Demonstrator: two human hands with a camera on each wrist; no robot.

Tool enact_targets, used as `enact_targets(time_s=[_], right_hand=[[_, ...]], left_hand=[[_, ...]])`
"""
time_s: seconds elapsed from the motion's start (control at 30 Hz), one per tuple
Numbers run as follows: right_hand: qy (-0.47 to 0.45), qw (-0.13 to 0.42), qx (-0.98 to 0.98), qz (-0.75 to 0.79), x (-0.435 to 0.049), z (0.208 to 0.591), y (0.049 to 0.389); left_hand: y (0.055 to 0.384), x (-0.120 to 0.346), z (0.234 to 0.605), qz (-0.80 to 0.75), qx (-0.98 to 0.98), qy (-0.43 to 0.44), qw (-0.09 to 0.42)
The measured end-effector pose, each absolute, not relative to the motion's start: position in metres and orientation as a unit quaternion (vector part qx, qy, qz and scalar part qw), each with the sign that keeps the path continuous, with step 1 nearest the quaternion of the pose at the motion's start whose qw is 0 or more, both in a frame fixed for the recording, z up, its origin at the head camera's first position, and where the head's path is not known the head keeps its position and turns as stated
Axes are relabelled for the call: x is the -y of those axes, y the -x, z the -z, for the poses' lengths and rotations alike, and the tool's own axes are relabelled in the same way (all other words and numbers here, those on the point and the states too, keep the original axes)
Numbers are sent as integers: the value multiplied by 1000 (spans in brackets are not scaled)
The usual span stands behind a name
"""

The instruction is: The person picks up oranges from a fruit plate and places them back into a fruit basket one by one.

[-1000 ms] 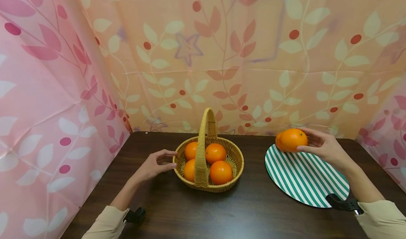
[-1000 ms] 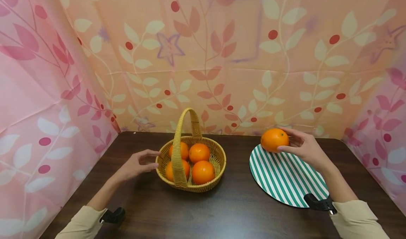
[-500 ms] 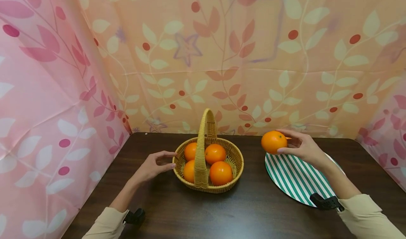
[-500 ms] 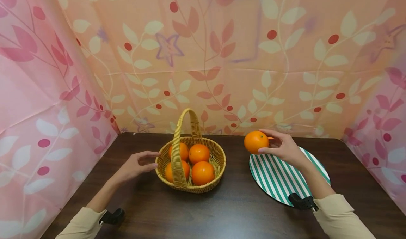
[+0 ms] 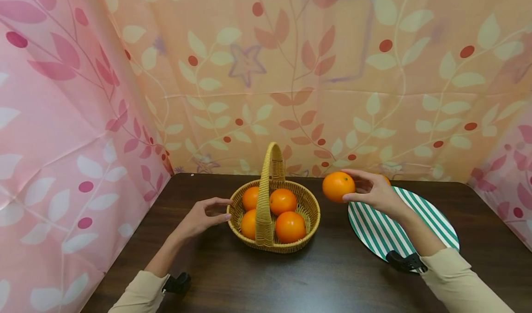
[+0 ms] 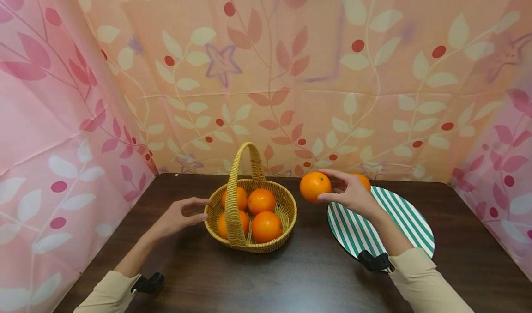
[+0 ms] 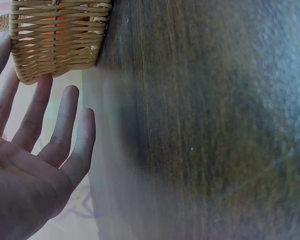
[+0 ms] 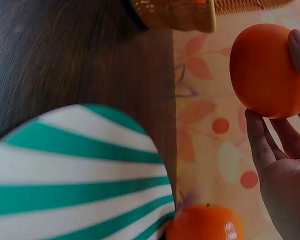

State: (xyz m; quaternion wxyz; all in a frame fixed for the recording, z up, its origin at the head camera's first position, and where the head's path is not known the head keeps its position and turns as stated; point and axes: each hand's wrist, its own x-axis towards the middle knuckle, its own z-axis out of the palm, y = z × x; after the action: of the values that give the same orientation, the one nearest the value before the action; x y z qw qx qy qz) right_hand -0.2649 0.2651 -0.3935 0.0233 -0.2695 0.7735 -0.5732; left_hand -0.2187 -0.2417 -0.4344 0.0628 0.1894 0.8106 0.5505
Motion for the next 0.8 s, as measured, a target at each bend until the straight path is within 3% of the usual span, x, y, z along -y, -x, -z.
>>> enact_targets(time_s=[0.8], right_hand=[[326, 55, -748, 576, -207, 396, 265]], left_hand=[[221, 242, 436, -546, -815, -189, 55]])
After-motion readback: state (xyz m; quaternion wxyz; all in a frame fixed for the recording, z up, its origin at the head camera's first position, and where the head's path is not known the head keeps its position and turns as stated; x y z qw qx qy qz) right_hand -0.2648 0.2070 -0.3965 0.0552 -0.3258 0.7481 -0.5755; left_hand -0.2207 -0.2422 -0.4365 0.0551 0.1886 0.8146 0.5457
